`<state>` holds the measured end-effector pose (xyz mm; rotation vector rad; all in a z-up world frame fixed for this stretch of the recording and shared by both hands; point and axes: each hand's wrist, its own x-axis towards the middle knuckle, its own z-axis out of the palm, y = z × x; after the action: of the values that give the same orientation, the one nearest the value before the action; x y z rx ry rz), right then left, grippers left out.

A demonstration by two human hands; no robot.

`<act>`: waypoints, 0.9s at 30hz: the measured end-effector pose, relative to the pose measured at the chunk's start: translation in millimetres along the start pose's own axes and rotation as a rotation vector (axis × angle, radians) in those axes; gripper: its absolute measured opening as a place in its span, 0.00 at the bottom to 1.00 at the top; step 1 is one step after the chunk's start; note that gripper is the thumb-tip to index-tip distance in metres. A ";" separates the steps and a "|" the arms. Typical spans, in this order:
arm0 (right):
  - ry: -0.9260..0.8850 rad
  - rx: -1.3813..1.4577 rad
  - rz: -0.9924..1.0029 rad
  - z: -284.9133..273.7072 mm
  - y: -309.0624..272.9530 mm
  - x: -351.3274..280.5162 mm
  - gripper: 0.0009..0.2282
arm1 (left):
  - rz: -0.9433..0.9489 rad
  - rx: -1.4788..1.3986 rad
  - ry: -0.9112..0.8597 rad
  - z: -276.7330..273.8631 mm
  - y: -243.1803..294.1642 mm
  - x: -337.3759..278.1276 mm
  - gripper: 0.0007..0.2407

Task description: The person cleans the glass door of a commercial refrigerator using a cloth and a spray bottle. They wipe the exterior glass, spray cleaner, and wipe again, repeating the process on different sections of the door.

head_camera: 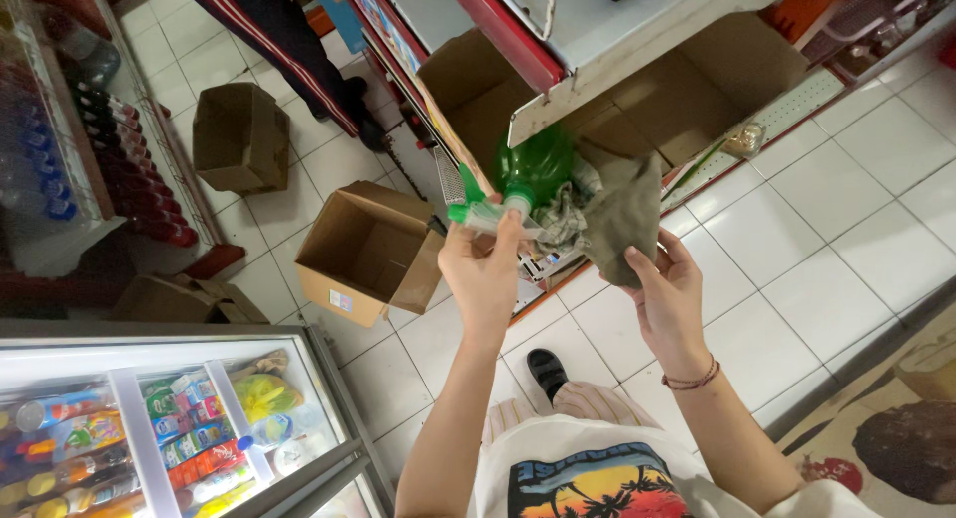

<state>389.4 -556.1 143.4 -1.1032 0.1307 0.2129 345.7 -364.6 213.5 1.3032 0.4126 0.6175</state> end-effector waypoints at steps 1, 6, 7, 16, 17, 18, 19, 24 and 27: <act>-0.002 0.003 -0.003 -0.9 1.2 -0.3 0.19 | -0.027 0.027 0.020 -1.3 3.1 -1.7 0.10; -0.013 0.018 0.000 -6.1 7.3 4.5 0.18 | -0.169 0.153 0.085 -3.4 6.5 -0.5 0.09; -0.004 0.027 0.022 -8.0 8.9 2.3 0.18 | -0.107 0.148 0.083 -4.6 4.0 -3.0 0.09; 0.005 0.137 0.166 2.0 11.7 8.5 0.15 | -0.015 0.184 0.013 -3.9 -35.3 -7.3 0.12; -0.001 0.125 0.155 4.2 9.0 11.9 0.15 | -0.056 0.123 0.003 -0.9 -37.2 -6.4 0.12; 0.003 0.109 0.159 3.8 7.6 9.7 0.15 | -0.115 0.067 -0.002 0.3 -38.5 -11.1 0.12; -0.007 0.103 0.129 4.1 6.0 11.5 0.15 | -0.129 0.059 -0.014 2.4 -39.8 -12.7 0.12; 0.022 0.137 0.017 2.7 3.9 6.5 0.14 | -0.102 0.196 -0.047 8.6 -34.5 -25.3 0.11; 0.040 0.212 -0.073 4.2 2.4 7.9 0.12 | -0.092 0.115 -0.030 13.4 -29.7 -22.8 0.10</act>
<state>396.5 -550.5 141.6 -0.9002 0.1453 0.1086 341.9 -393.5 186.3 1.3937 0.4862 0.5021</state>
